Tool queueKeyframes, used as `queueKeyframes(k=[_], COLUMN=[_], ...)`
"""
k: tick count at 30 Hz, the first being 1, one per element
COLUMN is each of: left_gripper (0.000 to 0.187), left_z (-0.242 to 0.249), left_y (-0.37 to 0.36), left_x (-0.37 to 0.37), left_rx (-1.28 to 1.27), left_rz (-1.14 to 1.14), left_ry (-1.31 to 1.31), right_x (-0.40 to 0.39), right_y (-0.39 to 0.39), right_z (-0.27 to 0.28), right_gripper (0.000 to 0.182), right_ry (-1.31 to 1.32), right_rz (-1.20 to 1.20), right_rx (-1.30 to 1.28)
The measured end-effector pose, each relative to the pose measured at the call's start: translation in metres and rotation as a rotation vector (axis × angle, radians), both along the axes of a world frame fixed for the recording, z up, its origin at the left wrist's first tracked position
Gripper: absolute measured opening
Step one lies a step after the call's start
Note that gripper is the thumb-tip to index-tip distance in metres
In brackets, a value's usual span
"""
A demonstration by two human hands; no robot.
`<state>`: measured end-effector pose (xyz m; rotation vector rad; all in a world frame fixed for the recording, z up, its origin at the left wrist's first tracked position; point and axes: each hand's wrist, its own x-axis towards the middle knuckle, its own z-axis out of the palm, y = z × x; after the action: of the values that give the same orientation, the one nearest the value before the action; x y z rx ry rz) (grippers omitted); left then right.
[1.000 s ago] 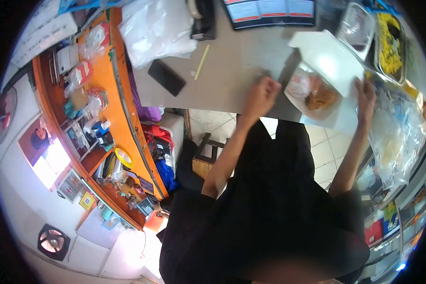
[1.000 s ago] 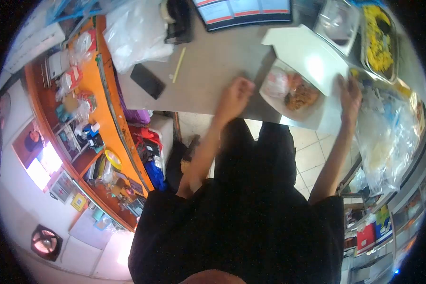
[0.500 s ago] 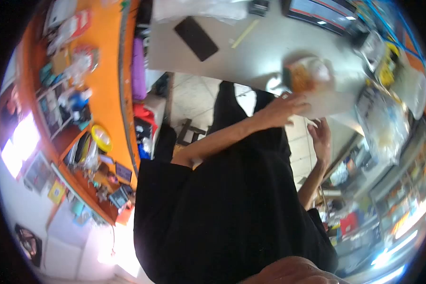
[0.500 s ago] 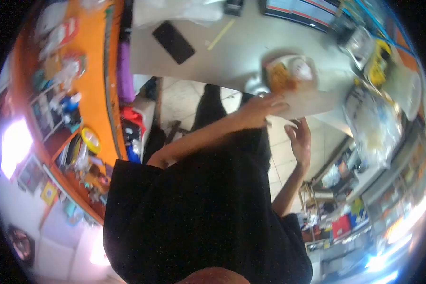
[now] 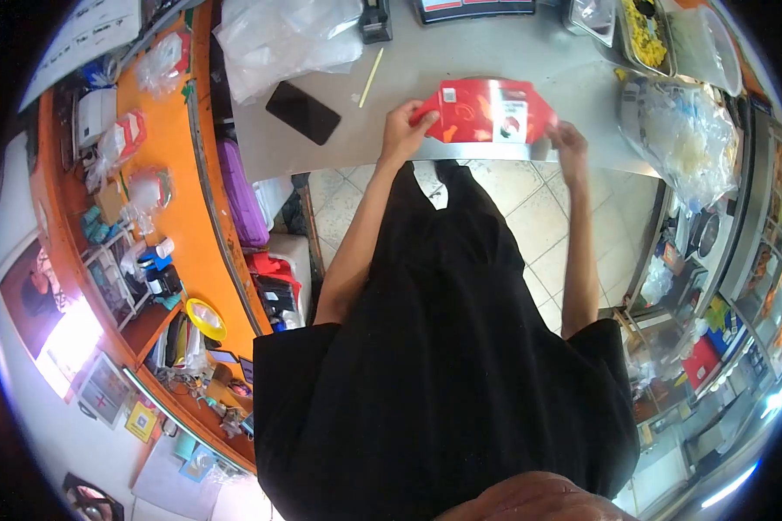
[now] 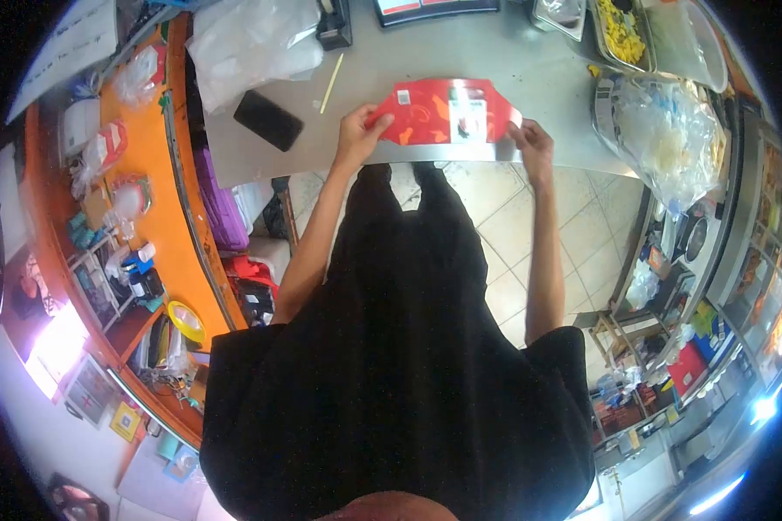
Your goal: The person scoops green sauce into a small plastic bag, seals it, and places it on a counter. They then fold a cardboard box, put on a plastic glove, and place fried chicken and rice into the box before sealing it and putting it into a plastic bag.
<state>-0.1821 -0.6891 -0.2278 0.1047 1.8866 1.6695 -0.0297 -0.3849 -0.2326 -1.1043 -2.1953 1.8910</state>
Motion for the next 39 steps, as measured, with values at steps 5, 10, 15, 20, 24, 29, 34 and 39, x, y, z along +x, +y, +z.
queueKeyframes(k=[5, 10, 15, 20, 24, 29, 34, 39], left_gripper=[0.024, 0.034, 0.045, 0.047, 0.045, 0.035, 0.028, 0.023], left_z=[-0.02, 0.021, 0.015, 0.011, 0.0, 0.001, 0.011, -0.012], left_y=[0.022, 0.031, 0.034, 0.043, 0.051, 0.055, 0.073, 0.089], left_x=[0.012, 0.026, 0.048, 0.041, 0.034, 0.021, -0.02, -0.038], left_rx=[-0.45, -0.302, 0.16, 0.042, 0.064, -0.441, -0.483, -0.337], left_rz=[0.363, 0.028, 0.194, 0.246, 0.264, 0.093, 0.118, -0.138], left_ry=[0.594, 0.066, 0.29, 0.307, 0.259, 0.361, 0.678, 1.075], right_x=[-0.025, -0.021, -0.01, -0.021, -0.035, -0.045, -0.082, -0.106], right_y=[-0.046, -0.068, -0.079, -0.081, -0.076, -0.063, -0.064, -0.068], right_z=[-0.017, 0.002, 0.009, 0.011, 0.013, -0.01, 0.007, -0.005], right_gripper=[0.029, 0.043, 0.05, 0.037, 0.038, 0.032, 0.038, 0.02], right_ry=[0.161, 0.122, 0.228, 0.162, 0.097, -0.097, 0.277, 0.257], right_rz=[-0.183, 0.08, 0.029, 0.038, 0.049, 0.022, -0.03, 0.289], right_rx=[0.202, 0.305, 0.119, 0.41, 0.408, 0.41, 0.923, 1.024])
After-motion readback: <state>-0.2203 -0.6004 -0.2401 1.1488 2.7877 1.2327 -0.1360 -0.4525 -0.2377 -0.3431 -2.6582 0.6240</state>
